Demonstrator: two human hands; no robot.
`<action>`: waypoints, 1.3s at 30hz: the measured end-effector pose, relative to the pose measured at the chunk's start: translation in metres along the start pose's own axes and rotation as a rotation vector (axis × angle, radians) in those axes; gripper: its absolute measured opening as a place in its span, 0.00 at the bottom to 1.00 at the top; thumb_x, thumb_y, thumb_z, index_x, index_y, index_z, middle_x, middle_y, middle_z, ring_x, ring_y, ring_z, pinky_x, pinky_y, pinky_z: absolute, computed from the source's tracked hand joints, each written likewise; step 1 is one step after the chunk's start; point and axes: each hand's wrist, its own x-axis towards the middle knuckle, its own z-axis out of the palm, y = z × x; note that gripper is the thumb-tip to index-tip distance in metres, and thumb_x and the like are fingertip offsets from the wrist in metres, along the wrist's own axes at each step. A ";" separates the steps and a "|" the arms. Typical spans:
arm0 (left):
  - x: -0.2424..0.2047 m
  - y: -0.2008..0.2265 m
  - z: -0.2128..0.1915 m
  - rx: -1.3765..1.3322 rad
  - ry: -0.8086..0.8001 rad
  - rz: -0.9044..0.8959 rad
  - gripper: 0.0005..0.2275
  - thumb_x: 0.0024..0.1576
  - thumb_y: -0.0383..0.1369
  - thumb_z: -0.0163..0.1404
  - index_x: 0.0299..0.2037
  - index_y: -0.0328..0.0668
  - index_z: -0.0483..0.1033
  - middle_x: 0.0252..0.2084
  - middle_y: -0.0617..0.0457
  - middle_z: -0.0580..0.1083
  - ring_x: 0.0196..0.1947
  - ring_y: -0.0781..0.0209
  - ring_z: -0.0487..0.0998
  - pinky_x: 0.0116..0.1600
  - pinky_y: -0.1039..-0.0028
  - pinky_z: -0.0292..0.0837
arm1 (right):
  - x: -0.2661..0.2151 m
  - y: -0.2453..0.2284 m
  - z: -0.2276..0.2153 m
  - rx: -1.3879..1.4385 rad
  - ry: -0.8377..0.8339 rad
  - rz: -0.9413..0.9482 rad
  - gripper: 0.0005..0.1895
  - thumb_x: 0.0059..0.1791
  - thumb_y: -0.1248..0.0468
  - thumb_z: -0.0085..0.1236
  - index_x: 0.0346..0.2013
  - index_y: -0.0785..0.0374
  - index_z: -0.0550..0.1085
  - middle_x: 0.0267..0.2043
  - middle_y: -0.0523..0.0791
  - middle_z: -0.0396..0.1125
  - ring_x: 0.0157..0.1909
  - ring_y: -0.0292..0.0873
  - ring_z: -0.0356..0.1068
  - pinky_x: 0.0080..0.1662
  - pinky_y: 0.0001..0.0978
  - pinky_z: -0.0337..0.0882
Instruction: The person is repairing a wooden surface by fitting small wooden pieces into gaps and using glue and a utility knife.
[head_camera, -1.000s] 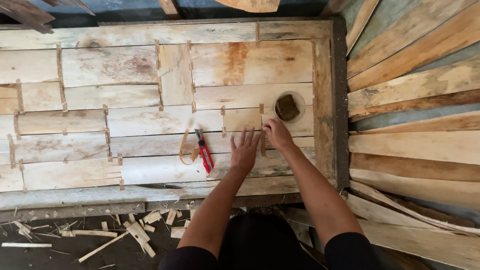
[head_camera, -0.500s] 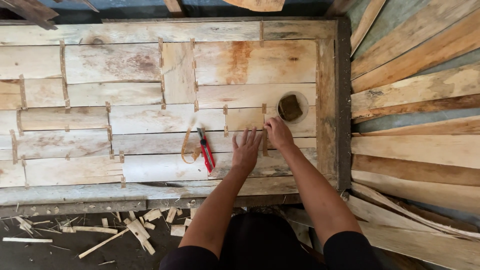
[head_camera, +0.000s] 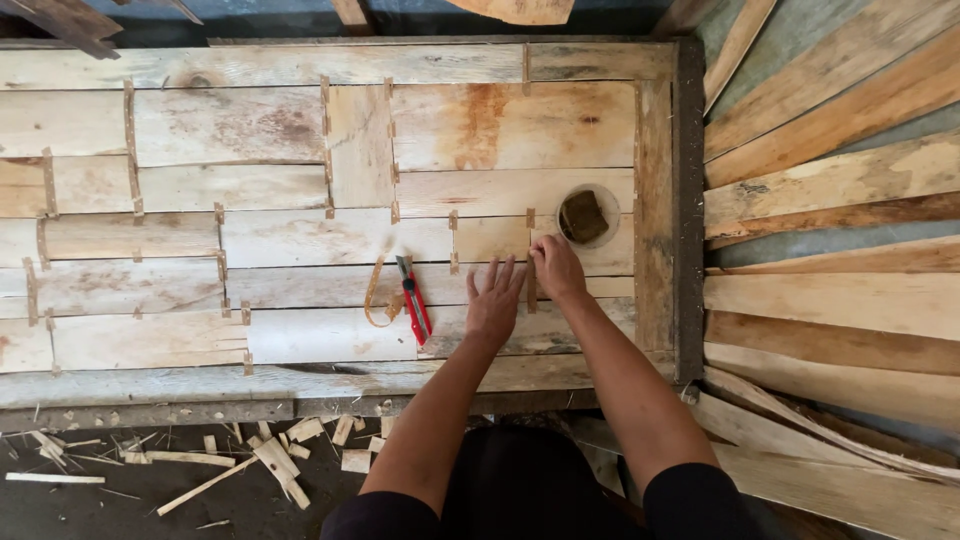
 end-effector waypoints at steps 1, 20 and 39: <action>0.000 0.000 -0.001 0.000 -0.001 0.000 0.32 0.59 0.28 0.46 0.75 0.54 0.51 0.80 0.53 0.44 0.79 0.49 0.42 0.72 0.33 0.37 | 0.000 -0.001 0.000 0.000 -0.001 0.000 0.07 0.52 0.62 0.57 0.40 0.62 0.74 0.44 0.50 0.67 0.48 0.56 0.68 0.49 0.47 0.69; -0.001 -0.001 -0.001 0.011 0.010 0.005 0.31 0.59 0.29 0.46 0.75 0.54 0.52 0.80 0.53 0.44 0.79 0.49 0.42 0.72 0.33 0.38 | -0.002 -0.006 0.009 -0.085 0.039 0.068 0.07 0.54 0.60 0.57 0.41 0.59 0.73 0.45 0.48 0.66 0.47 0.56 0.68 0.46 0.48 0.70; 0.000 -0.001 0.002 -0.005 0.003 0.009 0.32 0.58 0.29 0.47 0.75 0.53 0.51 0.80 0.53 0.44 0.78 0.48 0.41 0.71 0.32 0.38 | -0.005 -0.040 -0.015 -0.056 0.025 0.222 0.14 0.51 0.59 0.60 0.43 0.61 0.66 0.42 0.49 0.69 0.44 0.56 0.71 0.42 0.50 0.69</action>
